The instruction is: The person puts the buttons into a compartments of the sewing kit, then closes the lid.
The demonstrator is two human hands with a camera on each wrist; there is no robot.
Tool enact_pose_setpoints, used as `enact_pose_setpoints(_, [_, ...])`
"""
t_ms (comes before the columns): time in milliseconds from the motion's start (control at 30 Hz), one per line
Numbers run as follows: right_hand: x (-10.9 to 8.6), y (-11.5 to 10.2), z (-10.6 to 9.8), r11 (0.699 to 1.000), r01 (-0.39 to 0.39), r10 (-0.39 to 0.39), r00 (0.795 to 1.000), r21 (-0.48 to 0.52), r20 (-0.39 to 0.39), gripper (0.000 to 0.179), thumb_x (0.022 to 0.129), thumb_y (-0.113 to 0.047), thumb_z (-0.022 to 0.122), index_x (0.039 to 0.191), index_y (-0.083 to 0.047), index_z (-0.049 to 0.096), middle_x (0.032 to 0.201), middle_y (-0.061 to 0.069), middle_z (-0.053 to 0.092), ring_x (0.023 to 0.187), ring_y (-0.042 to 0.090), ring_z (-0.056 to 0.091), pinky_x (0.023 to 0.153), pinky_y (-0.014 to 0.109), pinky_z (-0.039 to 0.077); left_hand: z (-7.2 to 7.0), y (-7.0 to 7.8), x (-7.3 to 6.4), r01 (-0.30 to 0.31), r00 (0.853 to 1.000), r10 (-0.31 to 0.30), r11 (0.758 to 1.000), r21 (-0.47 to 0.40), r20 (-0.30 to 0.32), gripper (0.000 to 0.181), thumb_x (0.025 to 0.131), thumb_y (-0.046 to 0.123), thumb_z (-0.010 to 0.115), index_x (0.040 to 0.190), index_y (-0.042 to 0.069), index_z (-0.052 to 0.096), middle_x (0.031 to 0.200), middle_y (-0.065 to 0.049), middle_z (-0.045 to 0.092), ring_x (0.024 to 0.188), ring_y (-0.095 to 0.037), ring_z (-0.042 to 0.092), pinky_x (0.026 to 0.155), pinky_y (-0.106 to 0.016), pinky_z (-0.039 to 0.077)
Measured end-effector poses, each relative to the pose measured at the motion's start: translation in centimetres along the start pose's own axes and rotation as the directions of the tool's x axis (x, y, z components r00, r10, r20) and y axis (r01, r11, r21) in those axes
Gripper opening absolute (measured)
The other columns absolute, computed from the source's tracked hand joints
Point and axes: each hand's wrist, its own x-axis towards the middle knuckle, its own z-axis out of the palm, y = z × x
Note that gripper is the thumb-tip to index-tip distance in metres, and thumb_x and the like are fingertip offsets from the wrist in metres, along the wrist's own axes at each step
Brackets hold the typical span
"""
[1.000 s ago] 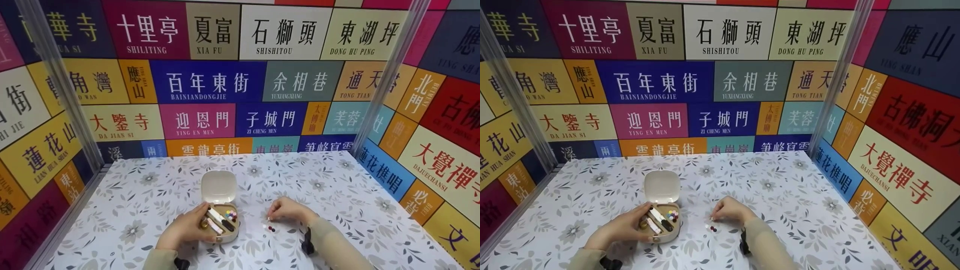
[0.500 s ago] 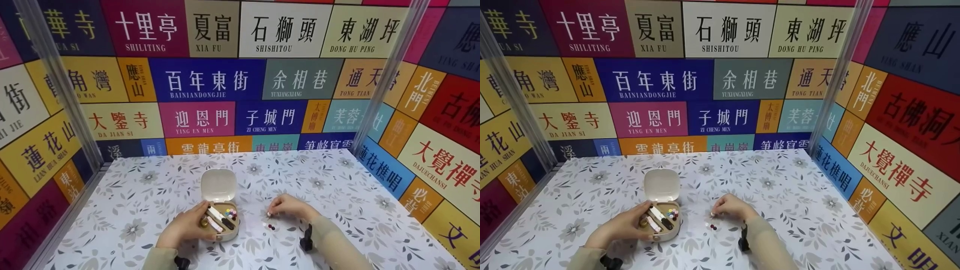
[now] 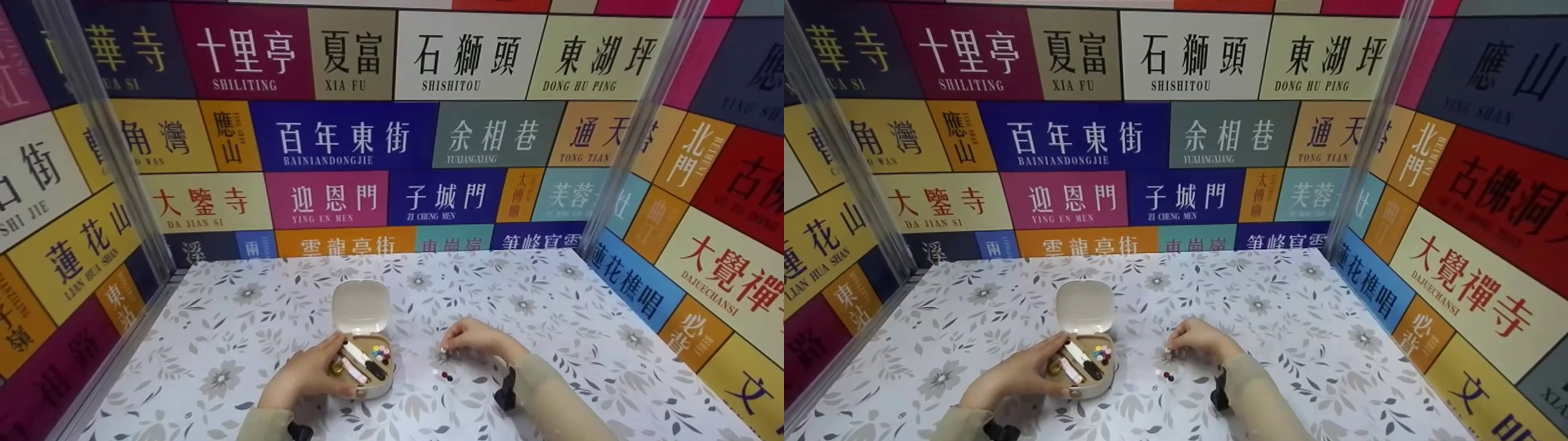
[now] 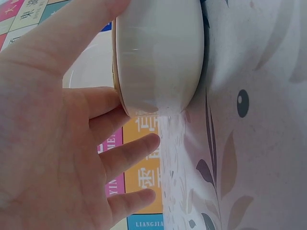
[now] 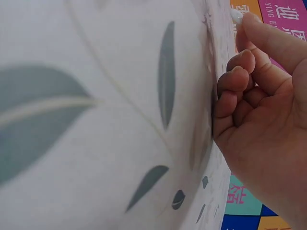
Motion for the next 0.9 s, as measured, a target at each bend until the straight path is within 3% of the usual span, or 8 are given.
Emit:
enact_pose_setpoints(267, [0.5,0.1,-0.5,0.999,-0.039,0.040,0.999,0.011,-0.026,0.018,0.085,-0.010,0.069,0.091,0.007,0.071,0.075,0.001,0.066,0.060,0.009,0.047,0.053,0.019,0.037,0.1,-0.1,0.2,0.030,0.999,-0.030,0.999,-0.016,0.018,0.116,0.062,0.053,0.085,0.154,0.013,0.027,0.159,-0.007,0.023,0.140,-0.040,0.027,0.111,-0.062,0.020])
enact_pose_setpoints(433, [0.7,0.0,-0.7,0.998,-0.048,0.049,0.998,0.026,-0.028,0.017,0.086,-0.009,0.068,0.091,0.007,0.071,0.075,0.001,0.067,0.060,0.009,0.047,0.054,0.021,0.038,0.1,-0.1,0.1,0.031,0.999,-0.031,0.999,-0.022,0.010,0.117,0.061,0.053,0.086,0.154,0.014,0.027,0.159,-0.006,0.023,0.139,-0.042,0.028,0.110,-0.064,0.019])
enact_pose_setpoints(667, [0.9,-0.3,-1.3,0.999,-0.051,0.051,0.998,0.000,-0.046,0.021,0.086,-0.010,0.068,0.093,0.009,0.070,0.077,0.001,0.067,0.059,0.006,0.044,0.056,0.020,0.037,0.1,-0.1,-0.1,-0.016,1.000,0.017,0.999,0.035,-0.018,0.113,0.063,0.050,0.086,0.153,0.010,0.030,0.158,-0.009,0.026,0.136,-0.042,0.033,0.107,-0.068,0.020])
enact_pose_setpoints(900, [1.2,-0.6,-1.7,0.999,-0.044,0.044,0.997,0.003,-0.067,0.019,0.087,-0.010,0.067,0.093,0.009,0.070,0.078,0.000,0.067,0.061,0.006,0.045,0.057,0.020,0.038,0.1,-0.2,0.0,-0.005,1.000,0.005,1.000,0.021,-0.007,0.114,0.063,0.052,0.085,0.153,0.011,0.029,0.158,-0.008,0.025,0.138,-0.040,0.031,0.108,-0.068,0.018])
